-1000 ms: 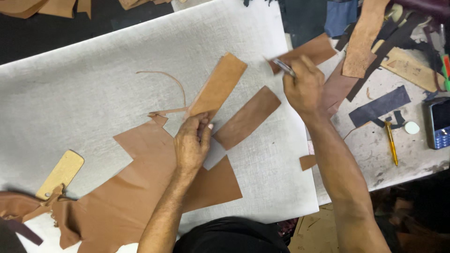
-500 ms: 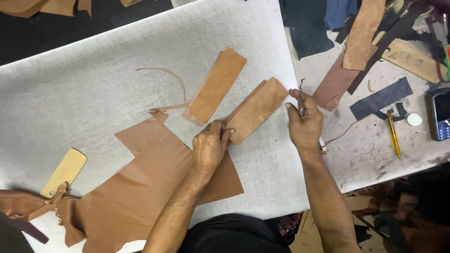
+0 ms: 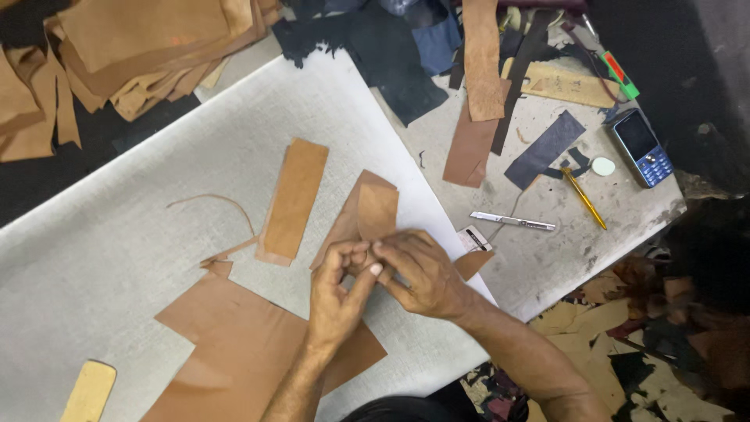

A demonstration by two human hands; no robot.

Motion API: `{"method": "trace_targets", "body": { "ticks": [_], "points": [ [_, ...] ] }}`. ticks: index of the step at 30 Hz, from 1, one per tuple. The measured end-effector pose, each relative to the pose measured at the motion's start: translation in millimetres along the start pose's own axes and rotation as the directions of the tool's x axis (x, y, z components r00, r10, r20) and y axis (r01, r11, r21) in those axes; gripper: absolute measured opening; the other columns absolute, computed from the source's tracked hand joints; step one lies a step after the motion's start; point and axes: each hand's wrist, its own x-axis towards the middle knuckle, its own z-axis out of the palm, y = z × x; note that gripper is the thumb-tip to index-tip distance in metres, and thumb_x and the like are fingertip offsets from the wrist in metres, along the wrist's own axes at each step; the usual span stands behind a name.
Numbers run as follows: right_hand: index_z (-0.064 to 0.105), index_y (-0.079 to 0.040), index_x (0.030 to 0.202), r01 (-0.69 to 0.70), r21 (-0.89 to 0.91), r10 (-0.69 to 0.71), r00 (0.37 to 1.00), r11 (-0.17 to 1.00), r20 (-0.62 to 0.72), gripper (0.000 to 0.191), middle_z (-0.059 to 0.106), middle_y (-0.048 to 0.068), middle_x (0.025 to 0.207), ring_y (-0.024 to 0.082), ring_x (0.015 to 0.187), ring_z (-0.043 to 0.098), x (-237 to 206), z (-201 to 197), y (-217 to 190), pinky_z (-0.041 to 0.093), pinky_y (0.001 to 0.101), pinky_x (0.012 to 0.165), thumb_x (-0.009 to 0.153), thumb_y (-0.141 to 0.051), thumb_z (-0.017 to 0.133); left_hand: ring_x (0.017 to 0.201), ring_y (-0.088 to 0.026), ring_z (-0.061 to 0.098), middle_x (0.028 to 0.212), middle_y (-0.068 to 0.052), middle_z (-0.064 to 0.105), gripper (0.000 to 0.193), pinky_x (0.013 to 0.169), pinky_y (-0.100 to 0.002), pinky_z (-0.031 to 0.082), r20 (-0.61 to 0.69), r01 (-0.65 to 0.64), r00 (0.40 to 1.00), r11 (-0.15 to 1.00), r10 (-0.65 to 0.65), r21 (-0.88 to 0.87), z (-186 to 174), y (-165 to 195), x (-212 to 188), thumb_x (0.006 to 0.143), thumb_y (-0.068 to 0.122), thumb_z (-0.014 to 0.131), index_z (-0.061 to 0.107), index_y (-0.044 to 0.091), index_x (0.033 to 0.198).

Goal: The person uses a utility knife and cardboard templates to cut rectangular pieces from a large sheet of brown leather on a workbench. They repeatedly position templates, trace outlines, cut along the lines, and stack the finished pieces.

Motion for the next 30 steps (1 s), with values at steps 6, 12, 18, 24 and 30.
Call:
{"method": "trace_targets", "body": {
  "ticks": [6,12,18,24,30],
  "points": [
    [0.071,0.001,0.111,-0.251,0.355,0.25,0.967,0.9,0.051,0.018,0.077,0.012,0.096,0.023,0.08,0.076,17,-5,-13,0.06,0.0318,0.071,0.095,-0.008,0.071,0.096,-0.019,0.074,0.106,-0.008,0.077,0.034,0.083,-0.031,0.06,0.158,0.135,0.975,0.979,-0.159,0.152,-20,-7,-5,0.088,0.015,0.078,0.068,0.006,0.119],
    [0.057,0.006,0.137,-0.245,-0.242,0.21,0.964,0.939,-0.162,0.052,0.066,0.023,0.12,0.039,0.106,0.064,31,-3,77,0.051,0.0478,0.09,0.091,-0.013,0.072,0.085,-0.03,0.073,0.101,-0.013,0.076,0.028,0.073,-0.041,0.058,-0.153,0.103,0.988,0.734,0.001,0.671,-20,-25,6,0.086,0.019,0.082,0.069,0.005,0.105],
    [0.072,-0.01,0.122,-0.124,-0.781,0.165,0.986,0.613,-0.028,0.026,0.065,0.006,0.111,0.027,0.102,0.061,-18,-22,130,0.045,0.0443,0.085,0.096,-0.008,0.071,0.082,-0.034,0.069,0.095,-0.016,0.071,0.035,0.07,-0.045,0.056,-0.156,0.066,0.987,0.764,0.046,0.642,-35,-20,7,0.082,0.015,0.082,0.066,0.001,0.111],
    [0.071,-0.012,0.109,-0.1,-0.585,0.093,0.995,0.805,-0.041,0.021,0.07,0.001,0.107,0.023,0.091,0.057,8,-54,106,0.041,0.0407,0.084,0.095,0.003,0.066,0.073,-0.024,0.066,0.086,-0.011,0.068,0.037,0.067,-0.037,0.056,-0.305,0.247,0.948,0.822,-0.094,0.513,-61,-14,-14,0.089,0.012,0.077,0.066,0.004,0.123],
    [0.074,-0.013,0.109,-0.024,-0.124,0.049,0.979,0.992,0.2,0.027,0.073,0.002,0.105,0.013,0.089,0.065,-25,10,2,0.054,0.0276,0.075,0.089,0.004,0.068,0.084,-0.013,0.067,0.104,-0.008,0.072,0.029,0.074,-0.029,0.059,-0.029,0.519,0.852,0.85,-0.523,-0.091,-50,-22,-48,0.107,0.015,0.051,0.064,0.003,0.131]
  ]
}}
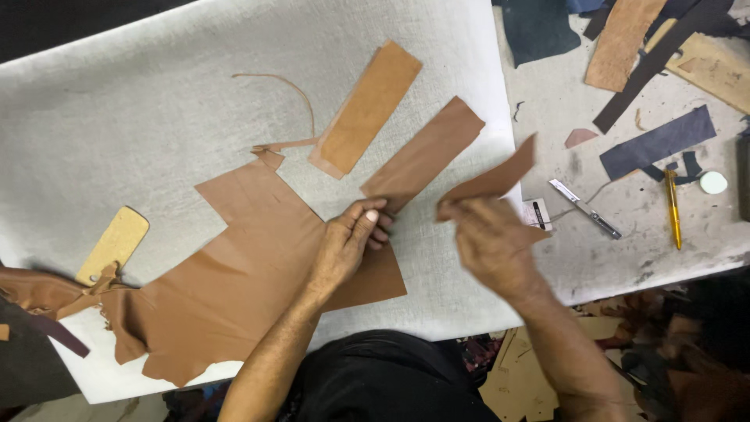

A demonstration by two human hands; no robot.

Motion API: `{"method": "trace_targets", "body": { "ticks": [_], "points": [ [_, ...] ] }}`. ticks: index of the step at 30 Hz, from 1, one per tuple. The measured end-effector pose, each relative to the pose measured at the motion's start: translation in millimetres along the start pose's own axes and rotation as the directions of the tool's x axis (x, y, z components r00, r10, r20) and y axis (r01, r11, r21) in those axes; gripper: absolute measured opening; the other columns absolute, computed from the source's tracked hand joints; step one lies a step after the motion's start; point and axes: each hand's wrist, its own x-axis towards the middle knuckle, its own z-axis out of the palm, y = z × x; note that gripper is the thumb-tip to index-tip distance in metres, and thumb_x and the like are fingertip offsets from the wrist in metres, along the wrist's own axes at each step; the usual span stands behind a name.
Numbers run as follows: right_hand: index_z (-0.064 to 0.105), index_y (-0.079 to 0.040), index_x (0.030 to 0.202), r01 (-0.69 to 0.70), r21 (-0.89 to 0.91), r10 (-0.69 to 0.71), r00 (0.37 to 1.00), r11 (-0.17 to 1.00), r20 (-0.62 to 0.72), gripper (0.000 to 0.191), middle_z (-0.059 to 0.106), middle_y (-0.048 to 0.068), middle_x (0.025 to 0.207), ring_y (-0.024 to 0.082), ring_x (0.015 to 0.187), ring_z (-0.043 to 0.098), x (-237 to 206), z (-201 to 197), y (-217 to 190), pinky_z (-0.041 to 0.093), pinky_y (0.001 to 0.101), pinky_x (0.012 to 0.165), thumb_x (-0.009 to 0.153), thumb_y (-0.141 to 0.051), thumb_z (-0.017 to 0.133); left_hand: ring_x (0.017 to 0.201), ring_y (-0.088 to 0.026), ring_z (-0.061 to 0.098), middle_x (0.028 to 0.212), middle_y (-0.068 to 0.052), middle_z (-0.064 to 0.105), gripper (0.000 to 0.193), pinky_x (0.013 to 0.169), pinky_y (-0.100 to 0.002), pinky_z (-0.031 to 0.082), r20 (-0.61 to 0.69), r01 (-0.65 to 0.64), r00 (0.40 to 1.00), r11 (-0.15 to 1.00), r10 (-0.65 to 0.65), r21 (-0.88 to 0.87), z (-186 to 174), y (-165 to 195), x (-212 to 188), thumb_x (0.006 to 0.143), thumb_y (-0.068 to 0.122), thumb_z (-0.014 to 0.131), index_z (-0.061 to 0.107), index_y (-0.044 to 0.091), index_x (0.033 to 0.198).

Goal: The person uses a utility knife and cardboard templates to cut rectangular pieces from a large sheet of brown leather on a workbench. They repeatedly position templates, trace outlines, cut along the lines, and stack the finished pieces.

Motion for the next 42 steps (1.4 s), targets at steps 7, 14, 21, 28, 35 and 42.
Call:
{"method": "trace_targets", "body": {
  "ticks": [7,14,21,28,35,42],
  "points": [
    [0.071,-0.004,0.11,-0.254,0.19,0.251,0.967,0.948,0.038,0.019,0.072,0.01,0.111,0.023,0.098,0.072,-56,10,-49,0.061,0.0337,0.084,0.091,0.0,0.069,0.09,-0.019,0.072,0.116,-0.015,0.072,0.033,0.08,-0.03,0.062,-0.086,-0.2,0.971,0.952,0.225,0.231,26,-21,-16,0.105,0.008,0.051,0.06,0.002,0.136],
    [0.071,0.0,0.106,-0.587,0.054,0.59,0.801,0.808,-0.101,0.023,0.071,0.016,0.105,0.025,0.076,0.069,-19,-1,59,0.055,0.0369,0.07,0.09,-0.011,0.082,0.084,-0.036,0.068,0.099,-0.021,0.067,0.029,0.071,-0.044,0.058,-0.07,-0.28,0.866,0.595,0.496,0.754,57,-17,-14,0.081,0.015,0.082,0.067,-0.002,0.1],
    [0.068,0.0,0.095,-0.433,0.071,0.439,0.892,0.899,-0.112,0.013,0.072,0.016,0.107,0.028,0.089,0.069,-9,-5,46,0.057,0.0362,0.071,0.092,-0.009,0.078,0.078,-0.03,0.068,0.087,-0.012,0.068,0.021,0.068,-0.044,0.056,-0.007,-0.41,0.819,0.592,0.574,0.694,50,-9,-21,0.082,0.014,0.083,0.066,0.004,0.086],
    [0.069,-0.001,0.097,-0.448,0.022,0.446,0.883,0.894,-0.145,0.013,0.071,0.014,0.099,0.028,0.089,0.068,74,18,60,0.055,0.0432,0.081,0.099,-0.01,0.078,0.072,-0.029,0.072,0.091,-0.014,0.073,0.025,0.068,-0.042,0.058,-0.313,-0.175,0.876,0.846,0.368,0.504,26,9,21,0.086,0.014,0.08,0.065,0.002,0.101],
    [0.071,-0.006,0.106,-0.591,0.037,0.592,0.805,0.805,-0.023,0.024,0.071,0.01,0.1,0.023,0.087,0.068,106,27,79,0.054,0.0397,0.08,0.085,-0.01,0.08,0.086,-0.035,0.074,0.102,-0.018,0.072,0.034,0.072,-0.044,0.059,-0.27,-0.264,0.793,0.708,0.546,0.655,22,7,43,0.08,0.014,0.085,0.063,0.001,0.103],
    [0.066,-0.005,0.096,-0.155,-0.056,0.134,0.953,0.986,-0.273,0.017,0.073,0.015,0.112,0.032,0.096,0.066,86,16,55,0.054,0.0405,0.084,0.085,0.0,0.079,0.083,-0.036,0.071,0.101,-0.02,0.068,0.03,0.071,-0.045,0.059,-0.238,-0.187,0.867,0.728,0.438,0.659,11,16,40,0.083,0.013,0.08,0.062,0.0,0.103]
  ]
}}
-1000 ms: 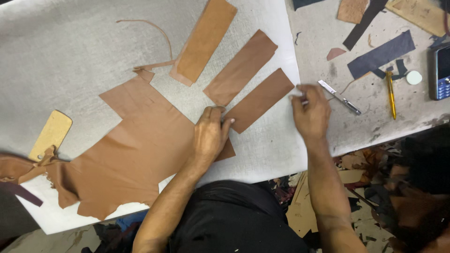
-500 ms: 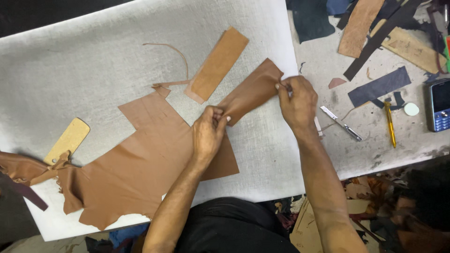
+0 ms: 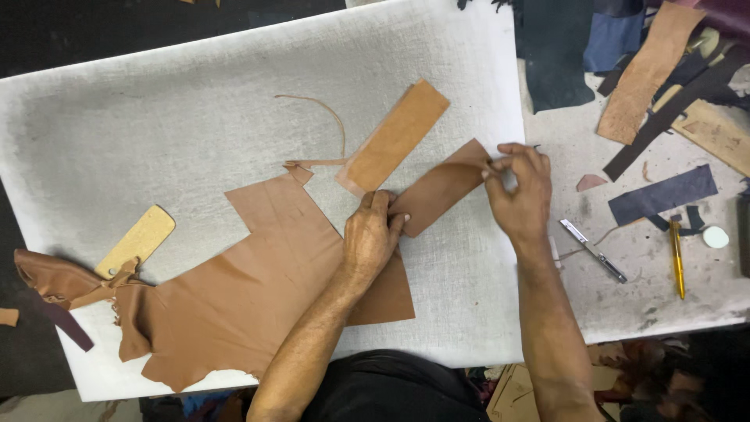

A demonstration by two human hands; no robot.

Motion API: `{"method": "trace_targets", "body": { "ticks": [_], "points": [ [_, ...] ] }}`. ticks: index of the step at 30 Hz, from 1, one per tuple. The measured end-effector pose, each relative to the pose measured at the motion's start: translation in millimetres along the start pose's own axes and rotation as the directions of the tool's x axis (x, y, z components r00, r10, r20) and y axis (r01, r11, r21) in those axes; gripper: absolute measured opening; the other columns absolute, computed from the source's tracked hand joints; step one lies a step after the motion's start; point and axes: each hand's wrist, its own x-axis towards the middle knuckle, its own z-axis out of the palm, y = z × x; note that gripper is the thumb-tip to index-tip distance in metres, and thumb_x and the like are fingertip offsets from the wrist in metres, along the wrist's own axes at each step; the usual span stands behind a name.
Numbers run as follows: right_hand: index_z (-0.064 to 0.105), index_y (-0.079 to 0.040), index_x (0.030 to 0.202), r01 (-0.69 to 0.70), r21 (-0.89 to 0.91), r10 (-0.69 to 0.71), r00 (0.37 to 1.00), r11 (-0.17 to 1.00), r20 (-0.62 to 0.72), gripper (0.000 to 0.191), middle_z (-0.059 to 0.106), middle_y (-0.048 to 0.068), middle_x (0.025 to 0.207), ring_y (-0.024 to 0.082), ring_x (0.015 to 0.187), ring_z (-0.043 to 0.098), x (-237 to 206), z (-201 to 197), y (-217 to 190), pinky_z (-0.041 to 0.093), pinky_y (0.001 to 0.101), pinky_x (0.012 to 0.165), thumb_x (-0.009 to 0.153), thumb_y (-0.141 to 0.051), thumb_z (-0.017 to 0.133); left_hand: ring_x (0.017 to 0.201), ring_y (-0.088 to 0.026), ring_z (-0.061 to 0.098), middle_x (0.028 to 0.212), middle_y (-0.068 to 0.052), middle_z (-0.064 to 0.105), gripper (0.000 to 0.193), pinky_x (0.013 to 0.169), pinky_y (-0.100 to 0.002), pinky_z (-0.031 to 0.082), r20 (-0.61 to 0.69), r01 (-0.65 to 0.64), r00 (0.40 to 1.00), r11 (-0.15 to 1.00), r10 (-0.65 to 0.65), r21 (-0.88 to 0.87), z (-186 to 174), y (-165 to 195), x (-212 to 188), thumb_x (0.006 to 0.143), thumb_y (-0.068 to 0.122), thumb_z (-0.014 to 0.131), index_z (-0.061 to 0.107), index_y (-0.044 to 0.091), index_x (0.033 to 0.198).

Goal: The person uses a utility knife and cardboard templates to cut rectangular pieces from a large sheet of brown leather on a workbench. They repeatedly position templates, trace outlines, cut along the lines, and stack the finished pieces.

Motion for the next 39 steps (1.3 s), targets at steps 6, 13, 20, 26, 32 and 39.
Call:
{"method": "trace_targets", "body": {
  "ticks": [6,13,20,26,32,39],
  "points": [
    [0.07,-0.003,0.1,0.093,0.428,-0.243,0.919,0.899,0.31,0.016,0.075,0.012,0.099,0.022,0.092,0.074,-57,-52,-78,0.062,0.0324,0.078,0.085,0.003,0.071,0.095,-0.038,0.067,0.104,-0.017,0.069,0.012,0.083,-0.049,0.055,-0.275,-0.331,0.902,0.942,0.332,0.051,-18,4,56,0.095,0.005,0.071,0.067,0.002,0.106],
    [0.071,-0.001,0.106,-0.349,0.224,0.29,0.921,0.91,0.258,0.012,0.076,0.013,0.103,0.027,0.09,0.076,-6,-15,-29,0.06,0.0351,0.075,0.094,-0.001,0.067,0.087,-0.031,0.068,0.099,-0.019,0.068,0.036,0.073,-0.045,0.058,-0.133,-0.046,0.988,0.976,0.076,0.211,19,10,142,0.084,0.016,0.081,0.064,-0.002,0.11],
    [0.072,-0.003,0.105,-0.462,-0.073,0.463,0.843,0.884,0.273,0.023,0.073,0.015,0.102,0.032,0.09,0.072,14,13,0,0.056,0.0441,0.08,0.085,-0.013,0.078,0.078,-0.03,0.07,0.086,-0.015,0.071,0.021,0.069,-0.045,0.057,-0.095,-0.193,0.97,0.948,0.223,0.252,13,14,157,0.073,0.014,0.085,0.069,0.007,0.085],
    [0.067,0.001,0.102,-0.2,0.334,0.143,0.972,0.921,0.186,0.015,0.073,0.016,0.113,0.028,0.101,0.074,4,-21,-28,0.062,0.0322,0.081,0.087,0.004,0.07,0.075,-0.023,0.073,0.086,-0.014,0.075,0.008,0.068,-0.04,0.058,0.198,0.108,0.976,0.99,-0.088,-0.093,-12,36,138,0.099,0.011,0.06,0.059,0.005,0.105],
    [0.065,0.002,0.112,-0.185,0.608,0.142,0.983,0.772,0.12,0.016,0.075,0.012,0.109,0.018,0.099,0.075,9,-23,-31,0.063,0.0292,0.086,0.096,0.004,0.068,0.102,-0.016,0.075,0.111,-0.013,0.077,0.03,0.086,-0.031,0.061,0.278,0.01,0.93,0.736,0.242,-0.677,1,53,104,0.101,0.014,0.061,0.06,0.002,0.128],
    [0.066,-0.001,0.121,-0.236,0.506,0.208,0.972,0.829,0.112,0.025,0.074,0.012,0.114,0.019,0.1,0.074,18,-29,32,0.063,0.0318,0.085,0.096,-0.002,0.069,0.097,-0.014,0.07,0.109,-0.009,0.077,0.024,0.085,-0.029,0.058,0.297,0.137,0.948,0.694,0.114,-0.706,11,75,67,0.098,0.01,0.066,0.07,0.001,0.121]
  ]
}}
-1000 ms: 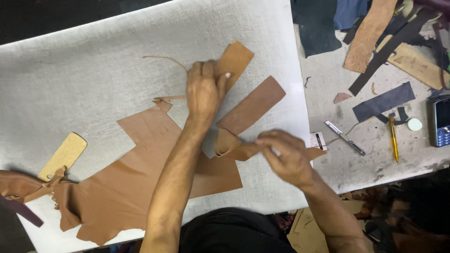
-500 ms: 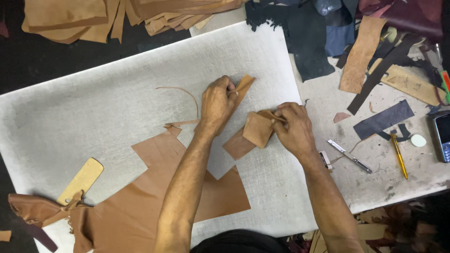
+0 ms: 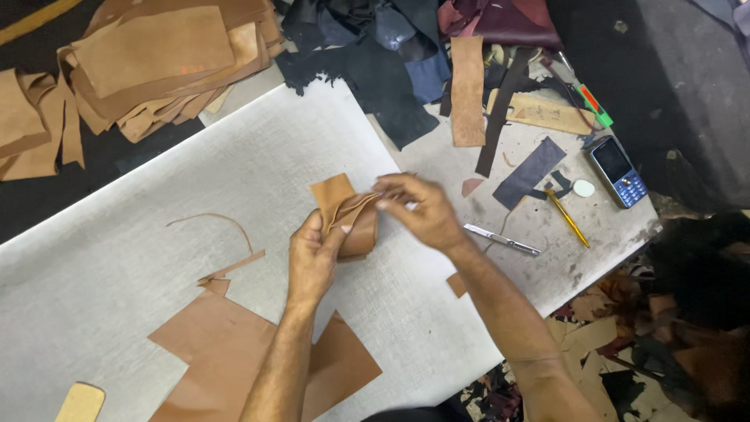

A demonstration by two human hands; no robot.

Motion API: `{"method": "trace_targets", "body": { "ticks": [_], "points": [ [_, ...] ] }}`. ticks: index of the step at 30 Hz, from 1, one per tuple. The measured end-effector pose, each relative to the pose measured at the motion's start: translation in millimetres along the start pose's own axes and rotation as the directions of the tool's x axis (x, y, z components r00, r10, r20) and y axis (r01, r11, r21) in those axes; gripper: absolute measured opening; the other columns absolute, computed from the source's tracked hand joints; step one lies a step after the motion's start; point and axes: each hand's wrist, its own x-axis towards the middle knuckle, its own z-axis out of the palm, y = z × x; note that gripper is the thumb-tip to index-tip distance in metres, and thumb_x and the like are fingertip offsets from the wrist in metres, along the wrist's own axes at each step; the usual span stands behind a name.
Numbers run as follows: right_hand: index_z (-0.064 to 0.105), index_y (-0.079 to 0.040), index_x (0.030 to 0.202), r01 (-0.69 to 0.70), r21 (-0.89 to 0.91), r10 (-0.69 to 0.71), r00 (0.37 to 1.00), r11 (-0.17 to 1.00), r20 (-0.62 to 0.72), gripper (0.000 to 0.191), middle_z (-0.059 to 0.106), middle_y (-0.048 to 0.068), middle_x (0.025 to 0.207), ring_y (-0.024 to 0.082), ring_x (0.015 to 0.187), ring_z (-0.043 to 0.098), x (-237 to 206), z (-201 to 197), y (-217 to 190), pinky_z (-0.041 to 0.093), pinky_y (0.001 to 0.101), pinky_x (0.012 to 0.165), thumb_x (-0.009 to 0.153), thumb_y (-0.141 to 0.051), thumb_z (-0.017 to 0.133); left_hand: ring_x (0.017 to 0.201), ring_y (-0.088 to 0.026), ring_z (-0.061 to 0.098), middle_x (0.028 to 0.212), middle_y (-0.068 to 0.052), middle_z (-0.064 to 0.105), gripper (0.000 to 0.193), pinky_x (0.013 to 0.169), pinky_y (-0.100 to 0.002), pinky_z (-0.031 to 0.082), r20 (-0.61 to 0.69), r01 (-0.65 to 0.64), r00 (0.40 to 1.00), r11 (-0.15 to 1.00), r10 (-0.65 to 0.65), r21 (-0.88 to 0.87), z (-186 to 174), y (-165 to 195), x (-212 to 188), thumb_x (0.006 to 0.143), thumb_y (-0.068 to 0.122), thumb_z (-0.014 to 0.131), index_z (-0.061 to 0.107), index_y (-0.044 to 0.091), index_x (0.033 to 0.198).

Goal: The person uses a utility knife and cardboard templates to cut rectangular pieces from a large sheet of brown leather on a workbench. They repeatedly position templates, trace outlines, cut along the lines, and stack the finished pieces.

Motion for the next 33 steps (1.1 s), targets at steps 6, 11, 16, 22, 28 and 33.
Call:
{"method": "trace_targets", "body": {
  "ticks": [6,11,16,22,28,33],
  "points": [
    [0.071,0.0,0.119,0.026,-0.873,-0.203,0.976,0.487,-0.084,0.04,0.07,0.015,0.118,0.034,0.11,0.061,20,-84,49,0.047,0.0474,0.095,0.079,-0.003,0.069,0.103,-0.017,0.075,0.109,-0.005,0.077,0.023,0.089,-0.032,0.065,0.153,-0.036,0.988,0.999,0.034,0.009,4,7,-23,0.099,0.005,0.055,0.067,0.004,0.118],
    [0.075,-0.001,0.106,0.15,-0.537,-0.201,0.979,0.83,-0.037,0.027,0.07,0.012,0.103,0.027,0.092,0.067,-9,-56,10,0.054,0.0384,0.081,0.085,0.008,0.061,0.121,-0.027,0.065,0.129,-0.013,0.067,0.026,0.101,-0.042,0.056,0.33,-0.219,0.932,0.957,0.147,0.192,16,2,-23,0.095,-0.001,0.056,0.07,0.003,0.117],
    [0.074,0.001,0.116,-0.007,0.073,-0.012,0.964,0.997,0.266,0.025,0.073,0.011,0.098,0.018,0.085,0.072,-41,-8,-68,0.057,0.0279,0.072,0.093,0.005,0.065,0.136,-0.034,0.047,0.149,-0.019,0.047,0.023,0.107,-0.047,0.05,0.361,-0.468,0.848,0.867,0.388,0.168,7,-1,-37,0.092,-0.005,0.057,0.067,0.006,0.11],
    [0.052,0.017,0.13,0.241,0.186,-0.293,0.891,0.952,0.347,0.074,0.065,0.024,0.112,0.029,0.105,0.066,-51,19,-117,0.053,0.0338,0.088,0.071,-0.017,0.082,0.104,-0.022,0.073,0.119,-0.008,0.067,0.034,0.085,-0.036,0.062,0.221,-0.243,0.958,0.926,0.182,0.29,-26,-9,-73,0.1,0.012,0.063,0.05,0.01,0.132],
    [0.067,0.005,0.122,0.026,0.283,-0.07,0.987,0.959,0.146,0.03,0.071,0.016,0.115,0.021,0.106,0.07,-47,46,-92,0.057,0.0302,0.093,0.092,0.008,0.065,0.109,-0.026,0.072,0.119,-0.017,0.073,0.062,0.091,-0.038,0.06,0.291,-0.071,0.957,0.979,0.013,0.192,-56,-5,-81,0.089,0.015,0.078,0.048,0.004,0.142],
    [0.051,0.004,0.147,-0.052,0.199,0.05,0.999,0.979,0.015,0.053,0.067,0.015,0.13,0.021,0.116,0.068,17,35,-54,0.056,0.0307,0.098,0.097,-0.002,0.069,0.106,-0.026,0.071,0.117,-0.016,0.071,0.067,0.093,-0.04,0.057,0.154,0.064,0.978,0.906,-0.14,0.419,-92,1,-56,0.093,0.024,0.075,0.043,0.008,0.149]
  ]
}}
